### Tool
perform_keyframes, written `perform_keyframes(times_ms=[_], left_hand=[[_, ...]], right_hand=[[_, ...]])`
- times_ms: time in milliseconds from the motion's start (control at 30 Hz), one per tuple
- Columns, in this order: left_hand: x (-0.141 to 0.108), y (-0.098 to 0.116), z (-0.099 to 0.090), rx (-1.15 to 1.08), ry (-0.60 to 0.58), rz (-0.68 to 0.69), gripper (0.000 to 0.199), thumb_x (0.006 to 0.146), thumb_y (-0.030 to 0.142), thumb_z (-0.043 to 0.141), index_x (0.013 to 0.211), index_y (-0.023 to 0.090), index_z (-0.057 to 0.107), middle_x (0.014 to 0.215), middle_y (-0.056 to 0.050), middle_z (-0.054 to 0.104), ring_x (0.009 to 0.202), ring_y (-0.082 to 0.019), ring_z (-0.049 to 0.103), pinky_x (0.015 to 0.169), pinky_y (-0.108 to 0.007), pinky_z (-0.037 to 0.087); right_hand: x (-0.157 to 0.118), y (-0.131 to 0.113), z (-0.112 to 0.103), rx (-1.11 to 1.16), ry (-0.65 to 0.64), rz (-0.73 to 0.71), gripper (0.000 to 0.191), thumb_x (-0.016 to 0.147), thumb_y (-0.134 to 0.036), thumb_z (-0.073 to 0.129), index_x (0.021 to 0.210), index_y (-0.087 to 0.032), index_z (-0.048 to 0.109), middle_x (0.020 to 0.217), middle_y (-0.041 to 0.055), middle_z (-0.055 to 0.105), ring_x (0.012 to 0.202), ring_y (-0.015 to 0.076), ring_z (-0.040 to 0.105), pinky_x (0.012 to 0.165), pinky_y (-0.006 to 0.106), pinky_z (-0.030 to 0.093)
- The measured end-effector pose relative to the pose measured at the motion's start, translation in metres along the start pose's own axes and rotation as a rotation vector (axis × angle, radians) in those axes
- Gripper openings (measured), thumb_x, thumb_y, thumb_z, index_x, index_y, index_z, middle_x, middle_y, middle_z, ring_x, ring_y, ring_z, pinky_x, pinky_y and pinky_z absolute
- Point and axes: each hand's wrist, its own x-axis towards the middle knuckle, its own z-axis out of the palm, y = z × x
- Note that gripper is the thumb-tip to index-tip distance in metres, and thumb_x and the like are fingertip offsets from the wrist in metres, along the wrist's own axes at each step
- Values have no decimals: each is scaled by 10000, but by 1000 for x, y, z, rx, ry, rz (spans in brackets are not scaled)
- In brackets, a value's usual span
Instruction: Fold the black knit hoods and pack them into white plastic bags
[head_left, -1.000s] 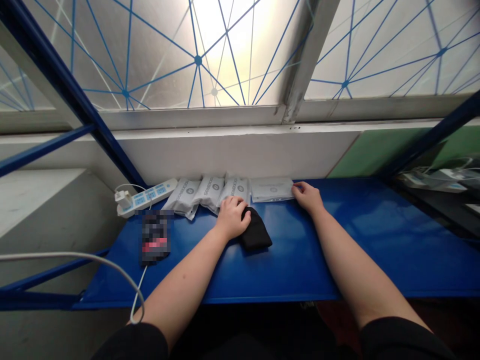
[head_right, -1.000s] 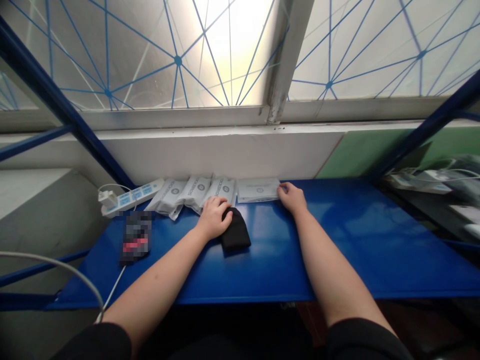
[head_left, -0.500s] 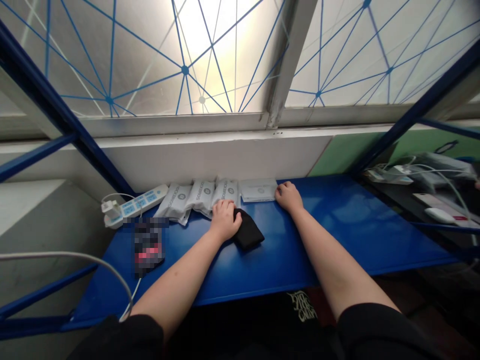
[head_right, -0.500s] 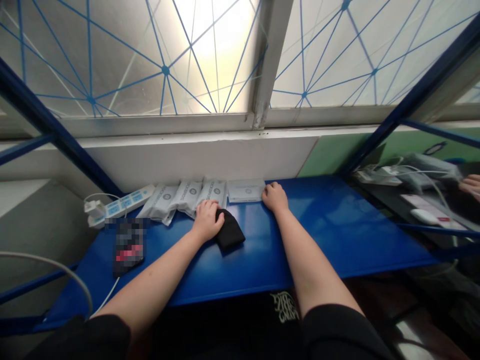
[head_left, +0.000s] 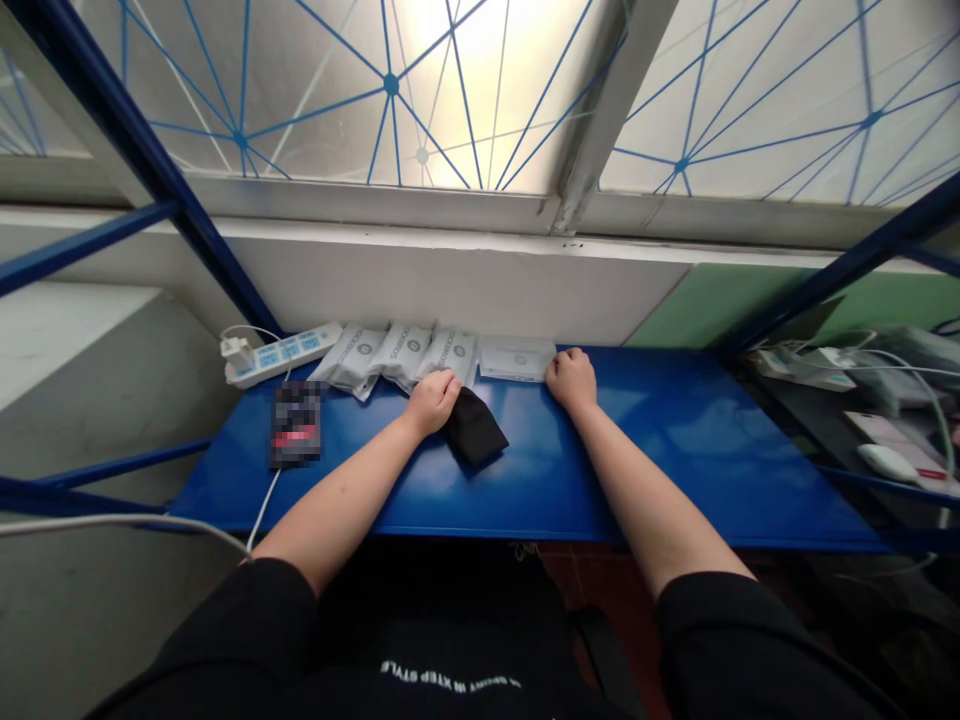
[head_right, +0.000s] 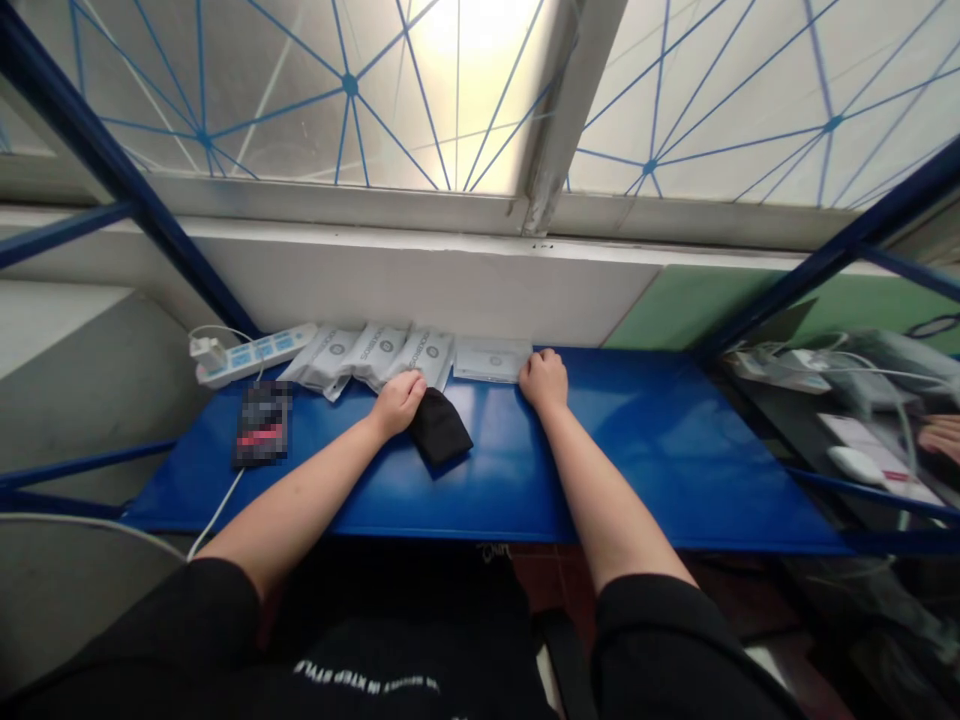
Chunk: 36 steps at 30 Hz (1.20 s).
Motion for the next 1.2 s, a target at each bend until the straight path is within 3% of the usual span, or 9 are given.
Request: perform_keyframes(times_ms=[167,333,500,567,667,833,933,1033,1200], left_hand=[[-2,1,-2,13,-8,-8,294,1025,327,380,967,214,645,906,-79,675,880,-219,630,841,-311,456],[-4,-5,-5,15,88,-92,274,1022,328,408,1080,202,644,915,-70,701,873,-212,658,845,-313,471],[-5,-15,-2,13,181,-92,245,1010,305,434,1059,188,644,854,-51,703,815,-199,672,798,-305,499],[-6,-17,1,38,210,-84,232,1007,289,438,1029,186,645,847,-51,705,815,-198,676,793,-302,504],[-6,-18,2,86,230,-63,221,1002,269,441,982,187,645,863,-57,706,834,-200,678,810,-305,503],[-4,-16,1,119,145,-56,199,986,220,446,958,188,640,919,-64,711,875,-198,675,844,-307,494],[-2,-16,-1,82,147,-118,211,990,219,432,959,184,637,874,-59,712,835,-193,680,814,-299,498],[-2,-17,-3,30,170,-187,216,995,238,426,970,187,634,777,-31,698,748,-176,679,769,-279,500],[-5,-19,-5,-21,136,-217,209,980,261,449,929,199,641,662,7,669,680,-167,671,722,-262,496]], right_hand=[[-9,3,-5,127,61,-77,245,884,-213,483,972,-125,694,1095,191,601,1002,311,515,889,425,425],[-13,-3,-15,328,211,-54,271,898,-211,479,1087,-121,651,1103,191,592,1047,307,543,948,432,440],[-33,-46,-52,542,217,-221,301,963,-386,507,1133,-161,611,918,101,584,862,254,579,833,397,499],[-48,-78,-73,602,141,-347,310,977,-457,505,1082,-189,620,942,95,592,887,246,593,846,383,499],[-71,-127,-98,562,-100,-510,480,918,-617,572,1172,-212,607,1085,106,603,964,253,616,841,354,501],[-88,-174,-107,342,-335,-459,726,833,-725,617,1355,-235,498,1194,136,583,1010,294,629,814,368,502],[-82,-180,-101,238,-405,-413,772,814,-634,677,1427,-234,432,1246,173,573,1095,354,605,827,405,507],[-63,-175,-97,241,-493,-341,783,823,-410,665,1499,-190,335,1273,217,580,1061,364,629,822,419,511],[-26,-138,-99,644,-716,-152,765,793,-196,561,1506,-204,284,1002,105,700,835,259,674,698,336,527]])
